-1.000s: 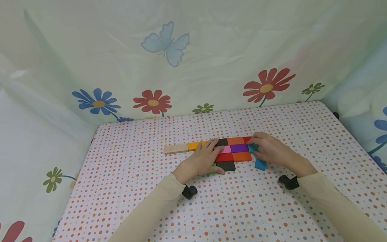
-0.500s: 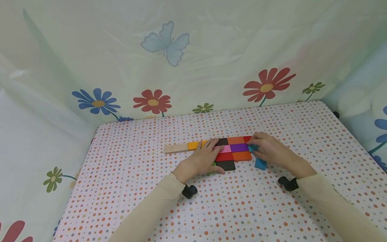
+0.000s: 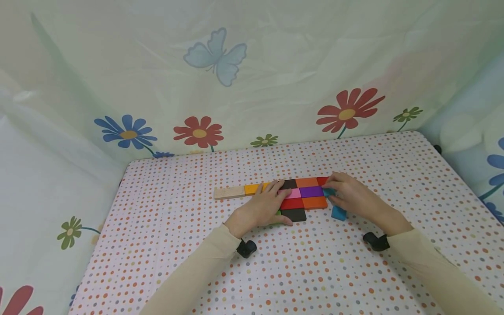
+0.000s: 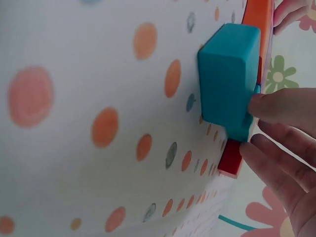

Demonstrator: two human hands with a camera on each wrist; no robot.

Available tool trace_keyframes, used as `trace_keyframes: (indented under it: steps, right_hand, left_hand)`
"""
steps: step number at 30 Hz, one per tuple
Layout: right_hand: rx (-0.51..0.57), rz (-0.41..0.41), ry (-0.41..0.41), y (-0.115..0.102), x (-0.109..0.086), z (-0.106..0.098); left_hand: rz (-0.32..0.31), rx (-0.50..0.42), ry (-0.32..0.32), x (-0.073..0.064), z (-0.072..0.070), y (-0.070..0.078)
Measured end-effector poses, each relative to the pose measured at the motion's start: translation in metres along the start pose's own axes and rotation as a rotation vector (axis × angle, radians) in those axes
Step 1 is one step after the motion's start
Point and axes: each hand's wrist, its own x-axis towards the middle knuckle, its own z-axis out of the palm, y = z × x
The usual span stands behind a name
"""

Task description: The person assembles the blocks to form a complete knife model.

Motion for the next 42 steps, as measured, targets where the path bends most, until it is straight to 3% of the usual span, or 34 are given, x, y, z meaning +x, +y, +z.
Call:
trace_keyframes:
  steps: [5,12,16,25,32,42]
  right_hand:
    - [0.092,-0.007,0.016,-0.004,-0.01,-0.006]
    - [0.174,0.07,-0.116,-0.005,-0.026,-0.008]
    - [0.179,0.074,-0.147,-0.002,-0.033,-0.006]
    - [0.171,0.031,-0.163,0.002,-0.035,-0.005]
    - [0.124,0.064,-0.157,0.0,-0.034,-0.006]
    - [0.18,-0.03,-0.101,-0.033,-0.023,-0.014]
  left_hand:
    - [0.0,-0.016,-0.007,0.0,0.001,0.0]
    - [0.005,-0.036,-0.007,0.001,0.002,-0.001]
    - [0.005,-0.032,-0.008,0.002,0.003,-0.001]
    - [-0.004,-0.024,-0.024,0.003,0.003,-0.001]
    - [0.003,-0.037,-0.016,0.003,0.002,0.0]
    - [-0.004,-0.027,-0.003,0.002,0.002,-0.002]
